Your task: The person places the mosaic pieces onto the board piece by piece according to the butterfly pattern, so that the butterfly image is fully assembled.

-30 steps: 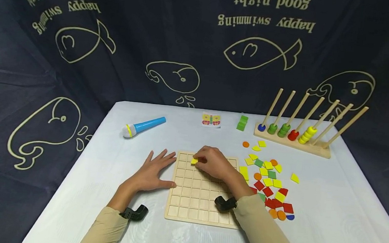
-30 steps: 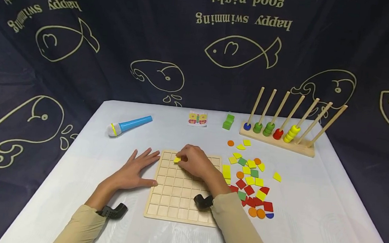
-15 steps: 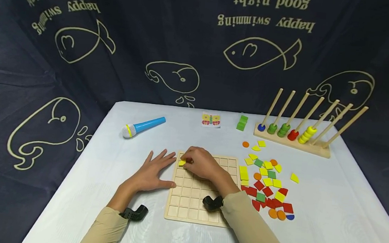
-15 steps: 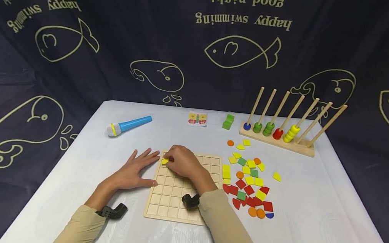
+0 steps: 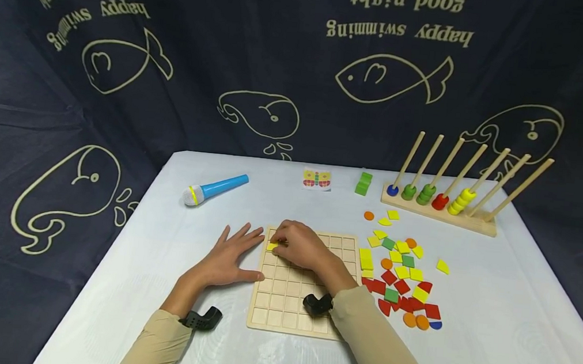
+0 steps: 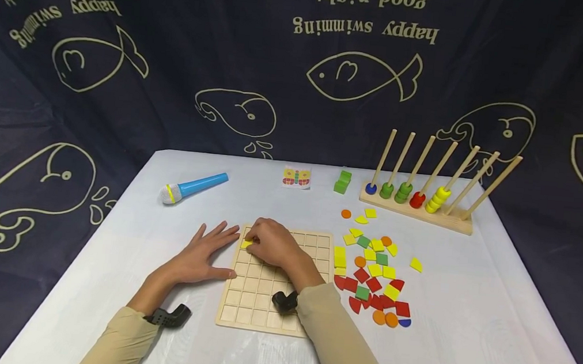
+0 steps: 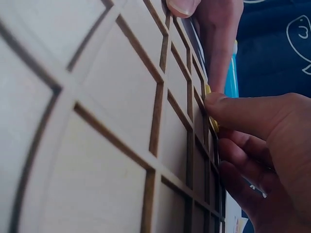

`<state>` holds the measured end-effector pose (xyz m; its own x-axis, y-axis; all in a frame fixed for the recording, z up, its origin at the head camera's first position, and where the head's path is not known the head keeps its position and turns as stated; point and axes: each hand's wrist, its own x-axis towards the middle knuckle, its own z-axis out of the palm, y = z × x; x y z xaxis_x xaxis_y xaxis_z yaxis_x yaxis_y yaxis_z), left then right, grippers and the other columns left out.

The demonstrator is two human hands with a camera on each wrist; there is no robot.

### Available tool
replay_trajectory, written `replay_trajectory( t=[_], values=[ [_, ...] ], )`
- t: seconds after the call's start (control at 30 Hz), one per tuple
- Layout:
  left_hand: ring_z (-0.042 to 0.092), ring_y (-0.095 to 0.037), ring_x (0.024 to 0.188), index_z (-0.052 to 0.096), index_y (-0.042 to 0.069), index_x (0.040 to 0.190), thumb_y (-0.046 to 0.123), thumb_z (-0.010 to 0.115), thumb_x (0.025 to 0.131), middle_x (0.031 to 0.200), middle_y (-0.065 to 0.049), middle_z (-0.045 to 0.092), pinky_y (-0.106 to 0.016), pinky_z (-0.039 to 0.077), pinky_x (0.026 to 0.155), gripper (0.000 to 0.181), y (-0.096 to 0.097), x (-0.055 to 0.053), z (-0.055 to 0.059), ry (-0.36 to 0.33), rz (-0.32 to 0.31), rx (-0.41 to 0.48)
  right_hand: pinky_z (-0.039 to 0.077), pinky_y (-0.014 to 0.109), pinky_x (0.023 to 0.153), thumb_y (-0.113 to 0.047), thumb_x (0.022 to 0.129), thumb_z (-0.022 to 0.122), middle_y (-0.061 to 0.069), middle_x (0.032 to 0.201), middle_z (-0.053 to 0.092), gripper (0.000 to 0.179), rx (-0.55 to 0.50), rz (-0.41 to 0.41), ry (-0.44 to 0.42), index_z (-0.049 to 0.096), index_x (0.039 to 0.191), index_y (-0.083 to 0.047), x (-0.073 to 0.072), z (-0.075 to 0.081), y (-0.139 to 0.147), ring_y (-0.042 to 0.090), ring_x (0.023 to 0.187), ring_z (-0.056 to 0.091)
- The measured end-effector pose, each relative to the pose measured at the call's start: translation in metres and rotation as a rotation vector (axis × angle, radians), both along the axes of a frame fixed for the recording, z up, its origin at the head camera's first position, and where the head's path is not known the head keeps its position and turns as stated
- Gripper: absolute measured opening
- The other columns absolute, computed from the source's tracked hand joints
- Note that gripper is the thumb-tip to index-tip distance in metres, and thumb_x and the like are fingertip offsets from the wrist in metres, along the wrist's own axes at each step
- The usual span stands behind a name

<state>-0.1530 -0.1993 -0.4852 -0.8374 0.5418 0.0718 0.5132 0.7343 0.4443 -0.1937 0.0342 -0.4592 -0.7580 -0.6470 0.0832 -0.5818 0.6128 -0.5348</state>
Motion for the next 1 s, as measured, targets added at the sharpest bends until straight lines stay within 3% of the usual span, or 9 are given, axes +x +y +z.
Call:
replay_trajectory(
  t=[0.43,0.7,1.0],
  values=[
    [0.015,-0.028,0.144,0.042,0.013,0.146,0.068,0.066,0.076,0.155,0.001,0.029,-0.058,-0.001,0.111,0.092,0.0,0.001,-0.002,0.001,0.016,-0.01,0.047,0.034,0.088,-0.015,0.089,0.068,-0.001,0.107,0.063,0.018,-0.07,-0.006,-0.002,0.074,0.106,-0.011,0.004,0.006,0.014,0.016,0.099,0.059],
    [0.015,-0.027,0.144,0.043,0.013,0.146,0.066,0.068,0.075,0.155,0.0,0.03,-0.057,-0.001,0.112,0.092,0.001,0.0,-0.002,0.001,0.026,-0.01,0.049,0.031,0.08,-0.018,0.088,0.071,-0.003,0.106,0.064,0.024,-0.066,-0.077,0.005,0.072,0.111,-0.011,0.006,0.009,0.045,0.013,0.091,0.06],
    [0.014,-0.026,0.144,0.042,0.013,0.147,0.068,0.066,0.075,0.155,0.001,0.029,-0.056,-0.002,0.112,0.093,0.001,-0.001,-0.002,-0.005,0.029,-0.014,0.05,0.037,0.084,-0.016,0.089,0.069,-0.001,0.106,0.065,0.023,-0.057,-0.152,0.083,0.073,0.111,-0.01,0.013,0.014,0.092,0.017,0.097,0.06]
  ],
)
